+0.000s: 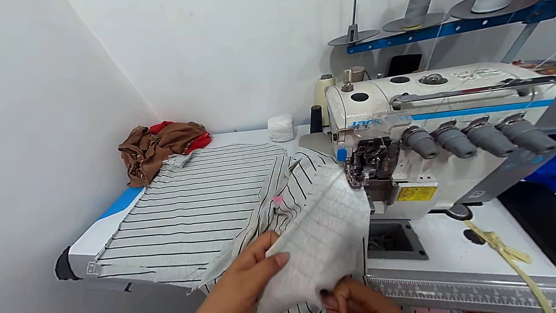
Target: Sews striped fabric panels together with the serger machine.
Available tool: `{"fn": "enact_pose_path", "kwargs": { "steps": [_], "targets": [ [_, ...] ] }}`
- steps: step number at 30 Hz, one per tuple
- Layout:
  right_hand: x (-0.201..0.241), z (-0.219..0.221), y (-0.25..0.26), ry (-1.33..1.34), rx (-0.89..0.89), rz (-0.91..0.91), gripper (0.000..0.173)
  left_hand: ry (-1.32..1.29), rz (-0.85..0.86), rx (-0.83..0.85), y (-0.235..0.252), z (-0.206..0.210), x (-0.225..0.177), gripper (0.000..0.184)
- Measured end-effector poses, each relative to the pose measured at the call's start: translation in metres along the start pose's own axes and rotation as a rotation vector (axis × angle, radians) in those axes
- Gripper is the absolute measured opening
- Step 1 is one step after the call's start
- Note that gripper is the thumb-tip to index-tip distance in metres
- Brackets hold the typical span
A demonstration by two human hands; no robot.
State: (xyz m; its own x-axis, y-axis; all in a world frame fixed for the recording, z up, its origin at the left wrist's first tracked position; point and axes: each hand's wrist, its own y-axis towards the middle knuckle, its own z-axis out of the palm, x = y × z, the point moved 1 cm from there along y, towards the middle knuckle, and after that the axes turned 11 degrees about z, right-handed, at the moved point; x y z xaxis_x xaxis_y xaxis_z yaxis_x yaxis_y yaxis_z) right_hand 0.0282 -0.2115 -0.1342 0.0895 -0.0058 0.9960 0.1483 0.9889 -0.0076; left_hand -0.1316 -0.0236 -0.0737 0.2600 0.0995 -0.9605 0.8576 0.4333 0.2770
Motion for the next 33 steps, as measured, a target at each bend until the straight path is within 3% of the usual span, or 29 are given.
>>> {"fn": "enact_pose_path", "kwargs": {
  "steps": [2,3,6,8,11,15,19,22,26,29,30,33],
  "targets": [
    [-0.004,0.011,0.009,0.138,-0.149,-0.196,0.011,-0.093,-0.103,-0.033,-0.001,-0.003,0.001,0.007],
    [-0.005,0.015,0.014,0.194,-0.234,-0.281,0.015,0.037,-0.091,-0.049,-0.003,-0.006,0.003,0.011],
    [-0.009,0.019,0.024,0.185,-0.349,-0.383,0.034,0.847,0.139,-0.225,-0.018,-0.013,0.019,0.04],
    [-0.01,0.024,0.026,0.082,-0.358,-0.346,0.034,1.105,0.393,-0.3,-0.031,-0.008,0.025,0.058],
    [-0.004,0.031,0.026,-0.018,-0.285,-0.301,0.023,1.166,0.679,-0.184,-0.049,0.014,0.044,0.062],
    [0.017,0.033,0.015,0.013,-0.095,-0.335,0.043,1.122,0.79,-0.117,-0.064,0.005,0.071,0.039],
    [0.018,0.016,0.01,-0.178,-0.188,-0.347,0.04,0.853,0.812,0.023,-0.063,-0.044,0.027,0.02],
    [0.006,0.016,0.015,-0.094,-0.153,-0.301,0.031,0.597,0.851,0.264,-0.039,-0.054,-0.011,0.017],
    [0.012,0.028,0.016,0.078,-0.093,-0.108,0.025,0.785,0.945,0.491,0.001,-0.023,-0.016,0.032],
    [0.026,0.025,0.015,0.075,-0.115,-0.031,0.022,0.908,1.034,0.552,0.029,-0.003,0.003,0.049],
    [0.028,0.021,0.015,0.014,-0.154,-0.041,0.022,0.945,1.061,0.547,0.038,0.001,0.01,0.048],
    [0.024,0.001,0.017,-0.256,-0.34,-0.203,0.022,1.104,1.111,0.528,0.059,0.012,0.017,0.022]
  ]
}}
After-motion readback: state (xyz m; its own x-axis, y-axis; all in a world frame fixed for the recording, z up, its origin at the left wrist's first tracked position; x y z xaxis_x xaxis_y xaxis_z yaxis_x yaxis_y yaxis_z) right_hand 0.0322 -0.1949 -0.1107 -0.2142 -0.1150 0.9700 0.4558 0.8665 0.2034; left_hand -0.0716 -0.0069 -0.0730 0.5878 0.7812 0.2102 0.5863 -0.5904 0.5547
